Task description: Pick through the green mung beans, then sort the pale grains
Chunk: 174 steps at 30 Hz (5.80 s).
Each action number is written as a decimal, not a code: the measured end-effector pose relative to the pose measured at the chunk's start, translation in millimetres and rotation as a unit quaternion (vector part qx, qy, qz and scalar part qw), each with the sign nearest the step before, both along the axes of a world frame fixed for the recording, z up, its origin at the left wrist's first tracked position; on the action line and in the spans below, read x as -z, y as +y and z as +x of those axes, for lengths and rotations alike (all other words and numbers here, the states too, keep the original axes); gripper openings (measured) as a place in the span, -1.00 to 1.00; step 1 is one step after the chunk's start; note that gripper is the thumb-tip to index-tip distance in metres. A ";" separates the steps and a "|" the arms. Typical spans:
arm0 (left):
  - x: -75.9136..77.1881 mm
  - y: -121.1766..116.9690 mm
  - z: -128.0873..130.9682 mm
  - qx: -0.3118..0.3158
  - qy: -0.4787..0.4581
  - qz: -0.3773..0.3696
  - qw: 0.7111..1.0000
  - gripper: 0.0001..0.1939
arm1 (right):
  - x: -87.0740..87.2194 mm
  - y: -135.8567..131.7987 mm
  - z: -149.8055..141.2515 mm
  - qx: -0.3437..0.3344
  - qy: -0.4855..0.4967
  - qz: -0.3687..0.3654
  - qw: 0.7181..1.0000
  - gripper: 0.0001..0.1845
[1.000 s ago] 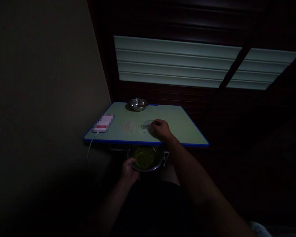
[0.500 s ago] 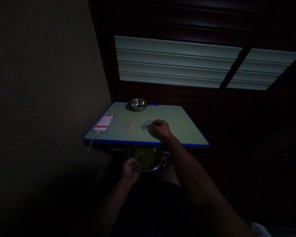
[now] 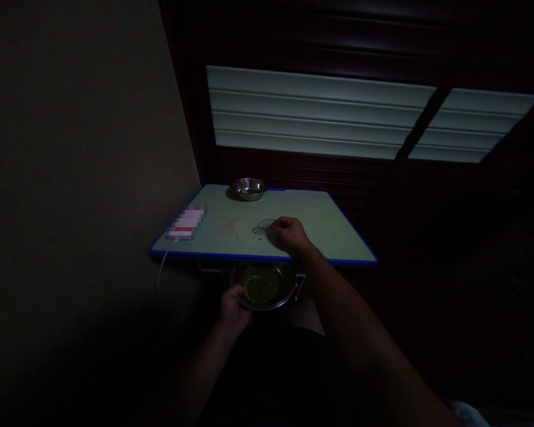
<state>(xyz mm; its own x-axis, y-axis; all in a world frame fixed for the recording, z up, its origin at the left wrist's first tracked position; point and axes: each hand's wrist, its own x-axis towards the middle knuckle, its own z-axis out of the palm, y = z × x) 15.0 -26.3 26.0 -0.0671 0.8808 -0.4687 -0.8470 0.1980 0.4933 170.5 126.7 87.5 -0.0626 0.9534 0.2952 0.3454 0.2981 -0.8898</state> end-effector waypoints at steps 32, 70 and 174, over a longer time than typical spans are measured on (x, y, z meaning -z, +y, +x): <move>-0.9 1.6 -0.8 0.006 0.004 -0.005 1.000 -0.51 | -0.3 -3.1 -0.7 0.006 -0.028 0.010 1.000 -0.81; -5.3 2.3 -6.1 -0.003 0.008 -0.018 1.000 -0.59 | 1.0 -2.0 3.3 -0.091 -0.080 0.001 0.993 -0.84; -1.6 -0.4 -2.3 0.013 0.013 -0.023 1.000 -0.54 | -1.2 4.4 13.0 0.108 -0.148 0.017 0.983 -0.83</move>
<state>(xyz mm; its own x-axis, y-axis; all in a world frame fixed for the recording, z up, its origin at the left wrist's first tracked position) 12.8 -26.7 27.6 -0.0575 0.8602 -0.5066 -0.8289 0.2417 0.5044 183.6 131.1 88.6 0.0529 0.9440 0.3257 0.6456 0.2165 -0.7324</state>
